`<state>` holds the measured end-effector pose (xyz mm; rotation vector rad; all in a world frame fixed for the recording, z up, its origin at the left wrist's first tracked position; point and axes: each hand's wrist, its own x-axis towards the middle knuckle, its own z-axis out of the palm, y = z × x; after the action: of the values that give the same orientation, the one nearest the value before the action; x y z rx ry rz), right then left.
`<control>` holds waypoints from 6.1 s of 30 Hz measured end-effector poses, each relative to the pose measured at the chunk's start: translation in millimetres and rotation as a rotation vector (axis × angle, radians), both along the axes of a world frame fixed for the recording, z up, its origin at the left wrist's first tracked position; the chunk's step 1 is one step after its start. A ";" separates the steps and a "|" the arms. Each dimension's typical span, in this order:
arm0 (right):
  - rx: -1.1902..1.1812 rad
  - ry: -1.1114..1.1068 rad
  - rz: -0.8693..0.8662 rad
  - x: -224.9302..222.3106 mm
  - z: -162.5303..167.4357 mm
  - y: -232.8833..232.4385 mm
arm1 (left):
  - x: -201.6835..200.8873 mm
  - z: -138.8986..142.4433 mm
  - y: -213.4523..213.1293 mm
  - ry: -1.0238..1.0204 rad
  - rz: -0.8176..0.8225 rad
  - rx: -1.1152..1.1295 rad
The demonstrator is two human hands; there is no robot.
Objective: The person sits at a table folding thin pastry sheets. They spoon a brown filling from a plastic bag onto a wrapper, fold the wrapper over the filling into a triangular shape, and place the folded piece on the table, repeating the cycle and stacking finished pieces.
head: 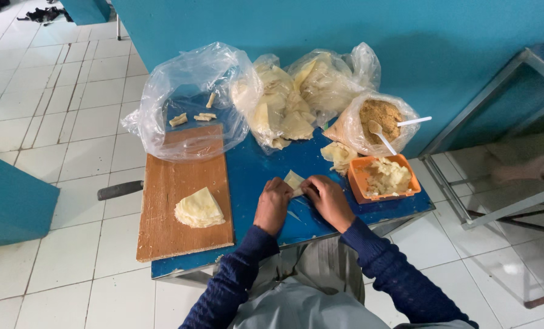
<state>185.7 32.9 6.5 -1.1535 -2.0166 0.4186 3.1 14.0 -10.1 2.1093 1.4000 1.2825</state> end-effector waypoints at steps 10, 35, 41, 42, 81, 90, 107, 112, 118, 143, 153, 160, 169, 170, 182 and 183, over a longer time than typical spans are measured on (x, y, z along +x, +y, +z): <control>0.162 -0.108 0.084 -4.3 6.0 -0.2 | 0.0 5.4 18.8 0.037 -0.013 -0.023; 0.024 -0.154 0.176 -2.8 23.9 15.0 | -6.2 24.7 31.8 0.008 -0.123 -0.027; 0.133 -0.127 0.214 -3.2 22.2 9.6 | -8.4 22.3 31.6 0.010 -0.135 -0.061; 0.121 -0.139 0.212 -3.2 21.6 10.8 | -9.7 22.4 31.6 0.020 -0.146 -0.051; 0.184 -0.160 0.145 -5.7 17.5 10.6 | -8.5 15.8 19.7 -0.119 -0.071 -0.065; 0.188 -0.214 0.171 -6.1 13.9 11.9 | -7.3 11.2 22.4 -0.122 -0.078 -0.064; 0.282 -0.273 0.103 -11.8 13.1 2.8 | -7.0 7.3 19.2 -0.103 -0.068 -0.041; 0.284 -0.256 0.088 -13.8 14.7 3.1 | -10.0 10.1 18.2 -0.115 -0.072 -0.063; 0.267 -0.263 0.082 -14.6 16.9 1.7 | -5.2 10.0 20.1 -0.150 -0.034 -0.136; 0.338 -0.419 -0.052 -11.2 2.6 -16.8 | 1.6 7.3 1.2 -0.105 0.035 -0.025; 0.323 -0.464 -0.051 -12.0 6.0 -11.1 | 2.4 8.3 -19.5 -0.011 -0.004 -0.112; 0.334 -0.495 -0.043 -18.9 18.4 3.8 | -3.7 1.1 -29.1 0.191 -0.002 -0.015; 0.219 -0.298 0.111 -20.8 40.0 26.1 | -2.7 -4.8 -27.5 0.248 -0.007 -0.001; 0.205 -0.240 0.152 -20.9 41.8 25.0 | -2.7 -5.7 -27.1 0.251 -0.006 0.003; -0.234 0.214 0.090 -23.7 50.9 38.4 | -3.7 3.1 -28.3 0.280 0.024 0.053; -0.271 0.274 0.103 -20.5 52.0 39.1 | -3.4 6.0 -28.7 0.277 0.034 0.060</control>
<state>165.2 72.1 58.5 -1.0860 -1.8202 0.8759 -0.3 -14.7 -4.0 2.3863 1.5277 1.0881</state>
